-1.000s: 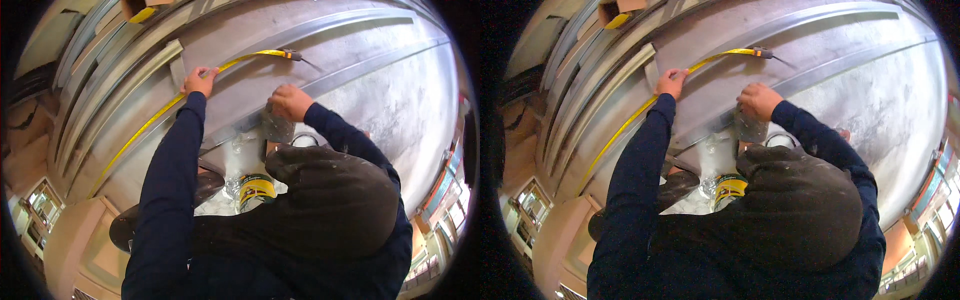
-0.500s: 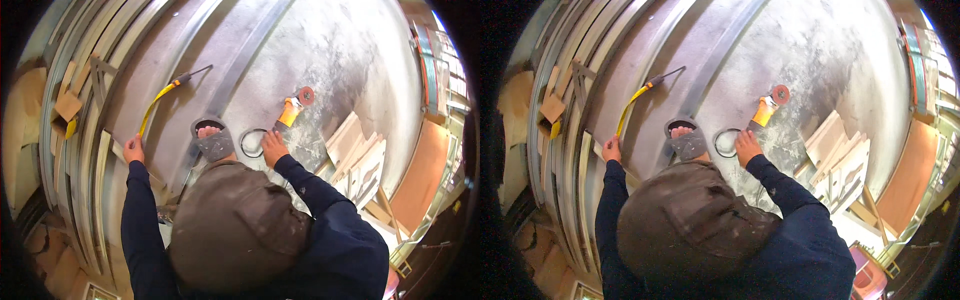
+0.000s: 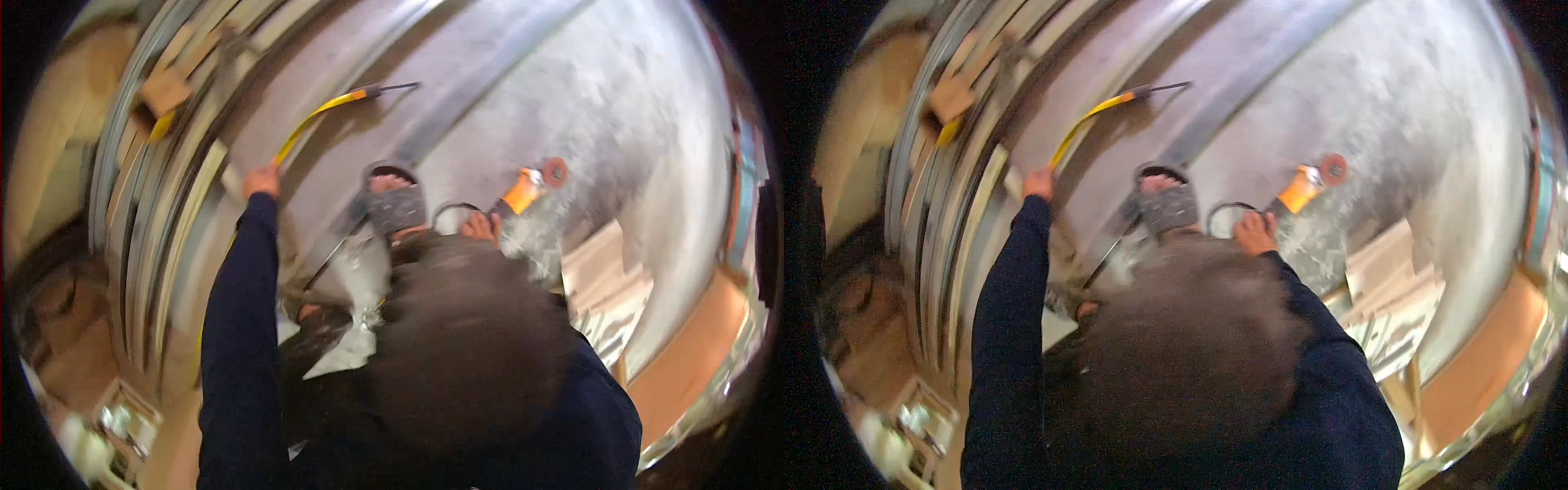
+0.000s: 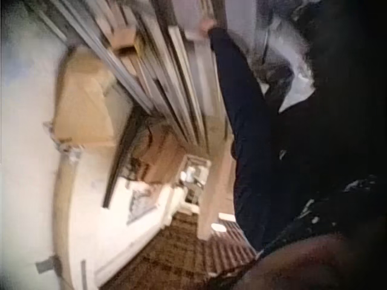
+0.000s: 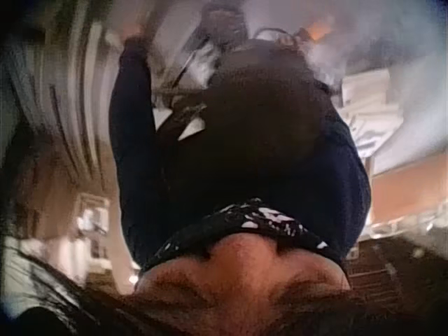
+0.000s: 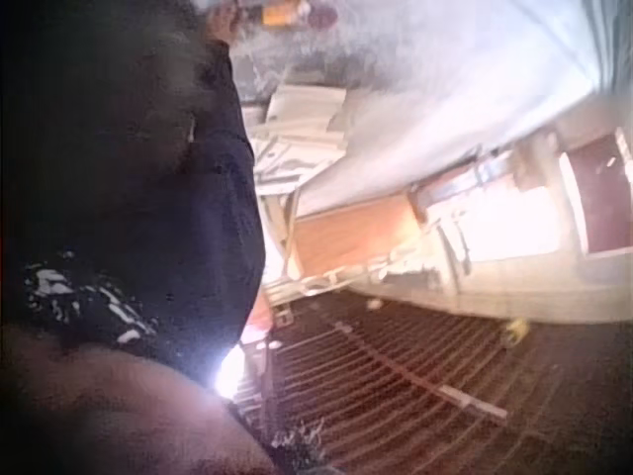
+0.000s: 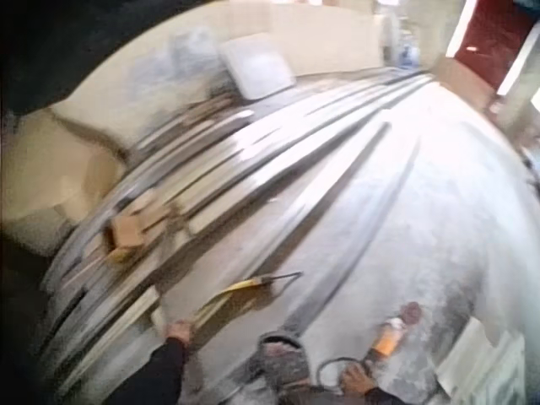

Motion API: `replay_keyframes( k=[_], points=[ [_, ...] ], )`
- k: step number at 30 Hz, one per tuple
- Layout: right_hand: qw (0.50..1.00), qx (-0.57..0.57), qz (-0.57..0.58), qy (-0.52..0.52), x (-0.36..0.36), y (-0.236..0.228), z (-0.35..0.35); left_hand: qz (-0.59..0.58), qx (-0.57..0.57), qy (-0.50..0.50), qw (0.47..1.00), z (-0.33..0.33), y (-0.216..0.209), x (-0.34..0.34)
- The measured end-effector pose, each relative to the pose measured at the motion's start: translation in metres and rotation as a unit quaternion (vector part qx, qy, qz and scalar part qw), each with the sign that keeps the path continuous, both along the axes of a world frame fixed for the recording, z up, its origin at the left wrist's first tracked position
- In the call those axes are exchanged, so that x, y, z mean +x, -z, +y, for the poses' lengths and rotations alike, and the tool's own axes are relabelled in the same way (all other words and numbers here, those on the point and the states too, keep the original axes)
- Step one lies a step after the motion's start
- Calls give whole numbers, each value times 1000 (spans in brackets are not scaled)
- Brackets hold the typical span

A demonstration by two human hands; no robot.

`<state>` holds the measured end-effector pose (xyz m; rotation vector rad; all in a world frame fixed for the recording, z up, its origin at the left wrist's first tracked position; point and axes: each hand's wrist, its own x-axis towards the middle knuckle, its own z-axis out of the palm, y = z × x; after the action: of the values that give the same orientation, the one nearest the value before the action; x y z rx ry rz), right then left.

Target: The person cuts a metal bar using an angle grinder, measures metal pieces with a tape measure, and marks a metal bar using a triangle ruler and a pencil.

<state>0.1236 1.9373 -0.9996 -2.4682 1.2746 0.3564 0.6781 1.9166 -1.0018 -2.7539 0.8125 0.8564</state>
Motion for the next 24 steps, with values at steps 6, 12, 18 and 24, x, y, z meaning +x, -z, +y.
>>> replay_keyframes(
  k=[6, 12, 18, 24],
  points=[
    [989, 65, 127, 45, -32, 63, 13, 1, -41, 47, 998, -34, -11, -39],
    [990, 51, 127, -39, 0, 26, 26, -36, -10, 24, 999, -26, -6, -21],
    [985, 46, 144, -86, -16, -24, 50, 76, 20, 12, 997, -54, 0, -42],
    [913, 385, -25, -135, 102, -104, 68, 28, 11, -16, 999, -29, -16, -21]
  ],
)
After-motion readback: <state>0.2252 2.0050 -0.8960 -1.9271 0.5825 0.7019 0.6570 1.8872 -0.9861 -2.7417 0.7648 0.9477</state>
